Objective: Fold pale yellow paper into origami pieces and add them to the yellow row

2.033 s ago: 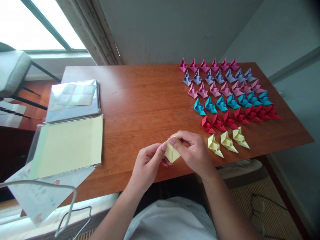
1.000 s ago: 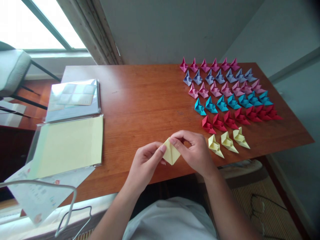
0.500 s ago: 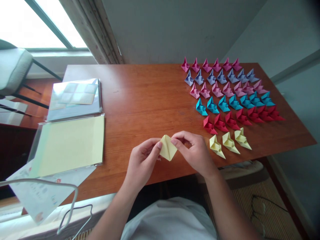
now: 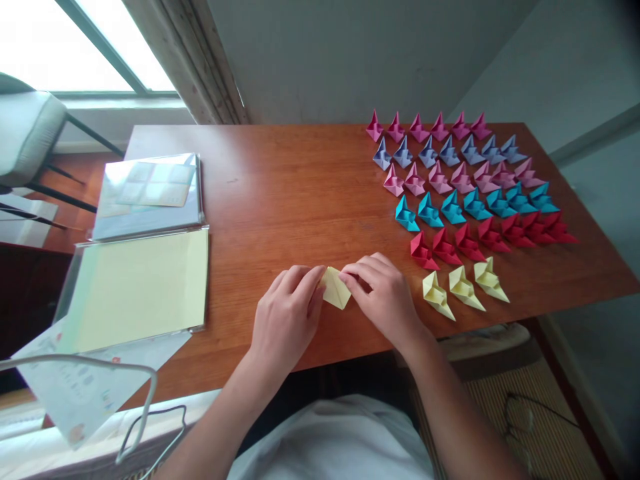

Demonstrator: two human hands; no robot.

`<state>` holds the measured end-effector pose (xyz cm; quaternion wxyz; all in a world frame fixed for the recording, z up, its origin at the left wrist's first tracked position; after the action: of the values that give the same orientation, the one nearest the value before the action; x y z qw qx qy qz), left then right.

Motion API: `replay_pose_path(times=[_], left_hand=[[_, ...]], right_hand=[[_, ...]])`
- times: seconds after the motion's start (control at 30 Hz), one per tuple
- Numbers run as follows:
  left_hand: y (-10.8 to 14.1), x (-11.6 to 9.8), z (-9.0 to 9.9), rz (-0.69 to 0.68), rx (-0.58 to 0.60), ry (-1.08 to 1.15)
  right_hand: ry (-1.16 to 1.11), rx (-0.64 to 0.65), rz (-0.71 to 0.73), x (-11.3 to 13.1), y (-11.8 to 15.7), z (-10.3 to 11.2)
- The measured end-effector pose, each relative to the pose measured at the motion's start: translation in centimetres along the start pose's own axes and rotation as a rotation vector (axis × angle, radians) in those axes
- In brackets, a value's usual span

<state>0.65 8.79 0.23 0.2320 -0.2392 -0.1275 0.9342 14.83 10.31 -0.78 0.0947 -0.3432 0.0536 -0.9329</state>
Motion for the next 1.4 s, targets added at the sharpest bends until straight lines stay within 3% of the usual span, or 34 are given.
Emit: replay_pose_path(times=[0.1,0.33,0.7,1.17,1.4], left_hand=[[0.0,-0.9,0.1,-0.103,-0.014,-0.013],[0.3,-2.3,-1.1,-0.300,0.104,0.093],[-0.1,-0.8,-1.3,-0.230,0.132,0.228],[-0.3,-0.9,-0.9,-0.179,0.183,0.349],[0.0,-0.9,-1.0,-0.212,0.121,0.228]], right_hand=[[0.048,-0.030,0.016,-0.1,0.1,-0.2],[0.070,-0.062,0.043,0.0,0.4,-0.2],[-0.015,0.226,0.198,0.3,1.8,0.2],[0.005,0.149,0.188,0.2,1.6,0.1],[0.006,0.131,0.191,0.3,1.9,0.1]])
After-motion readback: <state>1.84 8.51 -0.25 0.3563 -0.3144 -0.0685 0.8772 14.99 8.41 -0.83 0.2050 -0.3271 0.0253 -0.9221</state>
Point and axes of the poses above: each hand's wrist, its own y-axis away from the middle knuckle, its own z-axis out of the back of the hand, x = y × z, the point moved 9 cm from there along -y, towards the middle knuckle, and after that the axes turned 6 degrees about -z, right-handed, at the moved point
